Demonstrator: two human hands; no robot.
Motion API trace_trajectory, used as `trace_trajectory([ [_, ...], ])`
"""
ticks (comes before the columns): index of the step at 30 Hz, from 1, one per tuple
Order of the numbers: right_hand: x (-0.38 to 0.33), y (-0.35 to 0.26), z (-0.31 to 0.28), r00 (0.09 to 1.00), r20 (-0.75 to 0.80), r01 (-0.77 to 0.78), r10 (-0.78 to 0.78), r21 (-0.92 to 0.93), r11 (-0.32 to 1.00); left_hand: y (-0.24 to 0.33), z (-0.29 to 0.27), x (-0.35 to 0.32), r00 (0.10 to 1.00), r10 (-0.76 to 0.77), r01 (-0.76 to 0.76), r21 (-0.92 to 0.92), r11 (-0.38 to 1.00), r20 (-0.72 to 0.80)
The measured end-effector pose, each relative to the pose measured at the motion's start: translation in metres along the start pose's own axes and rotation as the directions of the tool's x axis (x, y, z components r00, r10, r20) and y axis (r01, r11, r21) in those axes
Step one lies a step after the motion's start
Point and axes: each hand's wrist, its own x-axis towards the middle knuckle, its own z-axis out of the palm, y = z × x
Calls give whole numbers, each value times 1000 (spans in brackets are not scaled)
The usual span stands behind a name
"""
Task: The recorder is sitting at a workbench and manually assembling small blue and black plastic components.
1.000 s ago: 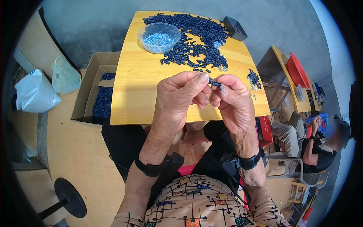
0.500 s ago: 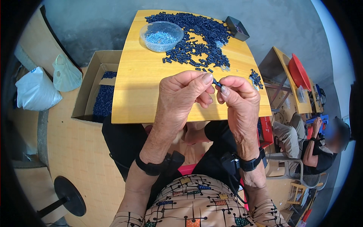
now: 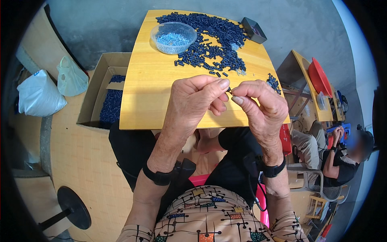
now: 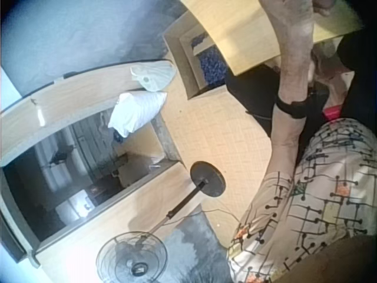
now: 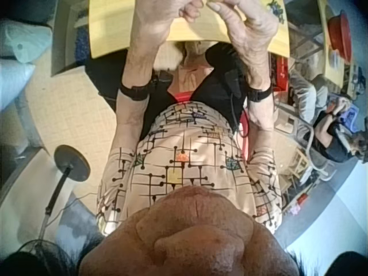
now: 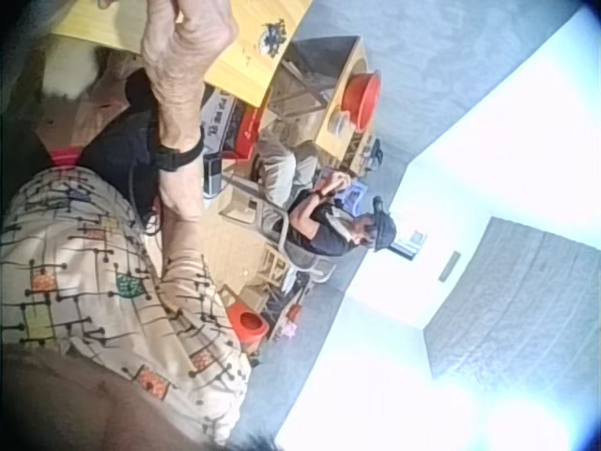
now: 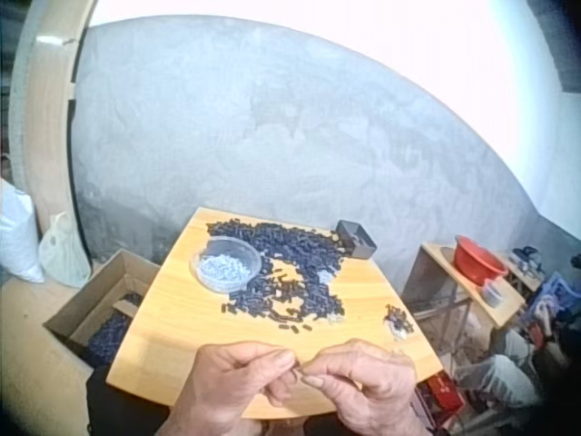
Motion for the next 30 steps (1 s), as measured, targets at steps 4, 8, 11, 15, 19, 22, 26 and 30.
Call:
trace_trajectory([
  [4, -2, 3, 0, 999, 3, 46, -46, -2, 999, -1, 3, -1, 999, -47, 46, -29, 998, -4],
  [8, -9, 6, 4, 981, -40, -177, 189, 206, 962, -3, 5, -2, 999, -42, 43, -68, 997, 6],
  [11, -8, 9, 3, 984, 27, -179, 177, 247, 952, -2, 3, -2, 999, -44, 45, -40, 998, 24],
  [15, -4, 10, -4, 978, 111, -199, 178, 235, 951, 0, 3, -3, 998, -52, 52, 11, 999, 37],
  [19, -1, 14, -10, 967, 212, -176, 143, 144, 974, -1, 7, -4, 997, -34, 32, 26, 999, 66],
  [22, -1, 19, -11, 964, 231, -179, 129, 209, 962, -3, 7, -5, 996, -6, 4, 15, 1000, 86],
  [26, -1, 23, -11, 966, 234, -168, 107, 256, 952, -6, 9, -3, 996, -27, 25, 17, 1000, 89],
  [30, 1, 25, -10, 970, 239, -91, 31, 243, 966, -11, 6, 0, 994, -27, 26, 9, 1000, 107],
])
